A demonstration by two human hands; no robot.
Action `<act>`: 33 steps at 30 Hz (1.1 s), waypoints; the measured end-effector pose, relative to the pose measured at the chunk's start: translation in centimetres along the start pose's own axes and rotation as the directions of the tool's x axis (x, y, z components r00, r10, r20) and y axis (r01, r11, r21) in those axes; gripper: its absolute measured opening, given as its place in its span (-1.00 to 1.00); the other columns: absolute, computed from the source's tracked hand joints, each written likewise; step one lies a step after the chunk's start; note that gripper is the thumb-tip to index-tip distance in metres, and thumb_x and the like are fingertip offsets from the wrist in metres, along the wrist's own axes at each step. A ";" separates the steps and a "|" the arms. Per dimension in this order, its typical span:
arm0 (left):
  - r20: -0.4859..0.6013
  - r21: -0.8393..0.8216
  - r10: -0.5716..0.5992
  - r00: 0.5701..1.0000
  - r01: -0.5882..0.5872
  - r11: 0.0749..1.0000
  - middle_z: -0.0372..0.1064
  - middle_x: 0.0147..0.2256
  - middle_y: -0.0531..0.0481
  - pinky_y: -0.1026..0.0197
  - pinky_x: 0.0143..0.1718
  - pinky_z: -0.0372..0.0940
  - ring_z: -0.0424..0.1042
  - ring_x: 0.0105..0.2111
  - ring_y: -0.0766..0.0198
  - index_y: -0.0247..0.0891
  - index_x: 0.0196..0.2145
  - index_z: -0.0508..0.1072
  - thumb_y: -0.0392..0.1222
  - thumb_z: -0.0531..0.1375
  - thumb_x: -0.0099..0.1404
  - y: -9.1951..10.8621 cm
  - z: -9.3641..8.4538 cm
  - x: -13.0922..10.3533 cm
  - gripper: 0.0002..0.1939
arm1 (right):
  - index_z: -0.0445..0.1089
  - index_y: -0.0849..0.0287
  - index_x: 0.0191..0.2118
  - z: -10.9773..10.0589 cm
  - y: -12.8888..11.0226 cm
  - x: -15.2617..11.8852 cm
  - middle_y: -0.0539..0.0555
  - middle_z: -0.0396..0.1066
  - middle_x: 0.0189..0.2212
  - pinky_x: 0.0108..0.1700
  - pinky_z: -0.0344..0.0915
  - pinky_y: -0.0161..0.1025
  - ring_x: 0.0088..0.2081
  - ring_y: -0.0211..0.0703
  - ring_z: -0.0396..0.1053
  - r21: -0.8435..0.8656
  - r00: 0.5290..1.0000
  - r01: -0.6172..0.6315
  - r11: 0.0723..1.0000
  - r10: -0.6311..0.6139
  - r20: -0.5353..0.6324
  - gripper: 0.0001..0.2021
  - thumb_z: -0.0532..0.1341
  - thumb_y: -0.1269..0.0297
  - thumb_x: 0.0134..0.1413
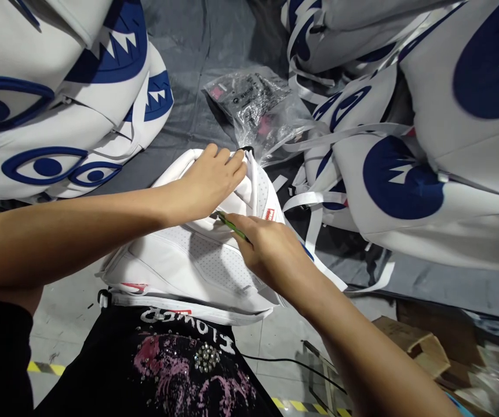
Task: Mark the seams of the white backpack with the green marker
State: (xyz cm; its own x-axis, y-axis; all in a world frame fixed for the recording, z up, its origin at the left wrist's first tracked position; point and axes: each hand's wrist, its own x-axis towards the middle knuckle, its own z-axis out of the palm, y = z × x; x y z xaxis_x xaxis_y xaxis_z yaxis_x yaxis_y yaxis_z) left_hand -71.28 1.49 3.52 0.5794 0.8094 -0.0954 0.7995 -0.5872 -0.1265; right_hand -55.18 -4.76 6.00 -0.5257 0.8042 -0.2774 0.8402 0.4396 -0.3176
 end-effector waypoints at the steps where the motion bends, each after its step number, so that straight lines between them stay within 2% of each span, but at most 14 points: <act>1: -0.009 -0.012 -0.001 1.000 0.001 1.000 -0.05 0.42 -0.24 -0.09 0.20 0.11 0.23 0.22 -0.16 -0.33 0.37 0.08 -0.28 0.20 0.28 0.0 0.1 0.0 -0.26 | 0.46 0.15 0.11 0.0 -0.1 0.0 0.15 0.59 -0.27 -0.35 0.28 -0.21 -0.34 -0.09 0.50 -0.016 1.000 -0.008 1.000 0.008 0.007 -0.61 0.06 0.44 0.26; 6: -0.009 -0.024 0.007 1.000 -0.007 1.000 -0.06 0.42 -0.27 -0.10 0.19 0.12 0.23 0.22 -0.18 -0.36 0.37 0.08 -0.31 0.22 0.23 -0.1 0.3 0.0 -0.22 | 0.44 0.14 0.14 0.0 -0.2 0.1 0.15 0.60 -0.25 -0.35 0.26 -0.20 -0.31 -0.05 0.52 -0.043 0.998 -0.032 0.999 0.034 0.048 -0.60 0.06 0.43 0.26; 8: -0.011 -0.022 0.011 1.000 -0.011 1.000 -0.07 0.42 -0.25 -0.10 0.19 0.12 0.23 0.22 -0.18 -0.34 0.37 0.07 -0.31 0.20 0.24 -0.1 0.3 0.0 -0.22 | 0.46 0.16 0.11 0.2 -0.2 0.1 0.17 0.60 -0.26 -0.36 0.24 -0.18 -0.31 -0.02 0.52 -0.060 0.997 -0.066 0.996 0.068 0.029 -0.62 0.07 0.42 0.26; 12: -0.005 0.011 0.009 1.000 -0.009 1.000 -0.07 0.43 -0.24 -0.09 0.18 0.11 0.24 0.21 -0.16 -0.31 0.38 0.04 -0.29 0.19 0.24 -0.1 0.4 -0.1 -0.21 | 0.48 0.14 0.06 0.5 -0.3 0.0 0.13 0.60 -0.30 -0.38 0.19 -0.21 -0.34 -0.06 0.51 0.015 0.998 -0.055 0.998 0.055 -0.001 -0.67 0.11 0.39 0.25; 16: -0.003 0.006 0.012 1.000 -0.012 1.000 -0.12 0.44 -0.20 -0.10 0.20 0.08 0.22 0.22 -0.17 -0.26 0.41 -0.05 -0.27 0.17 0.25 -0.2 0.6 -0.1 -0.16 | 0.52 0.16 -0.03 0.8 -0.5 -0.2 0.13 0.56 -0.42 -0.42 0.12 -0.21 -0.45 -0.09 0.45 0.001 0.988 -0.135 0.991 0.135 -0.072 -0.71 0.12 0.36 0.23; 19: -0.010 0.006 0.008 1.000 -0.008 1.000 -0.10 0.43 -0.22 -0.10 0.19 0.08 0.22 0.22 -0.17 -0.26 0.41 -0.05 -0.26 0.18 0.26 -0.2 0.6 -0.2 -0.17 | 0.52 0.16 -0.05 1.2 -0.7 -0.1 0.11 0.55 -0.44 -0.43 0.11 -0.22 -0.50 -0.14 0.40 0.105 0.987 -0.119 0.987 0.129 -0.094 -0.72 0.11 0.34 0.22; 23: -0.021 0.027 0.031 0.999 -0.031 0.999 -0.07 0.42 -0.27 -0.08 0.17 0.11 0.24 0.20 -0.16 -0.36 0.38 0.02 -0.25 0.19 0.27 -0.2 0.4 -0.2 -0.21 | 0.52 0.19 -0.05 1.9 -0.7 -0.1 0.10 0.51 -0.51 -0.44 0.12 -0.22 -0.56 -0.17 0.34 0.185 0.964 -0.184 0.965 0.214 -0.158 -0.70 0.11 0.30 0.21; 27: -0.012 0.030 0.027 1.000 -0.026 0.999 -0.08 0.42 -0.28 -0.08 0.18 0.10 0.22 0.21 -0.16 -0.37 0.38 0.01 -0.28 0.17 0.28 -0.2 0.3 -0.2 -0.23 | 0.50 0.22 0.01 2.5 -0.6 -0.1 0.14 0.56 -0.41 -0.41 0.19 -0.23 -0.49 -0.17 0.39 0.349 0.967 -0.099 0.932 0.173 -0.186 -0.65 0.11 0.25 0.21; 31: 0.001 -0.004 0.009 1.000 -0.009 1.000 -0.13 0.44 -0.21 -0.12 0.21 0.06 0.18 0.25 -0.19 -0.27 0.43 -0.10 -0.27 0.16 0.28 -0.2 0.4 -0.2 -0.16 | 0.52 0.22 -0.03 2.5 -0.5 -0.2 0.11 0.53 -0.48 -0.43 0.16 -0.22 -0.56 -0.20 0.31 0.301 0.953 -0.162 0.940 0.228 -0.201 -0.67 0.11 0.27 0.19; 33: -0.005 -0.023 0.002 1.000 -0.002 1.000 -0.13 0.44 -0.22 -0.12 0.22 0.05 0.18 0.25 -0.19 -0.28 0.42 -0.08 -0.29 0.14 0.29 -0.2 0.5 -0.3 -0.19 | 0.52 0.22 -0.02 2.4 -0.6 -0.2 0.12 0.54 -0.46 -0.42 0.18 -0.22 -0.55 -0.20 0.31 0.310 0.959 -0.137 0.941 0.204 -0.195 -0.67 0.10 0.27 0.20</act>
State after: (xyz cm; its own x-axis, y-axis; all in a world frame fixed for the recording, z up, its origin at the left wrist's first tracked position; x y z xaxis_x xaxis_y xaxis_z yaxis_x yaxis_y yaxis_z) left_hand -71.64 1.39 3.12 0.5817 0.8083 -0.0909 0.8018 -0.5886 -0.1032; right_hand -55.86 -6.17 4.02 -0.3066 0.9393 -0.1539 0.8210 0.1791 -0.5421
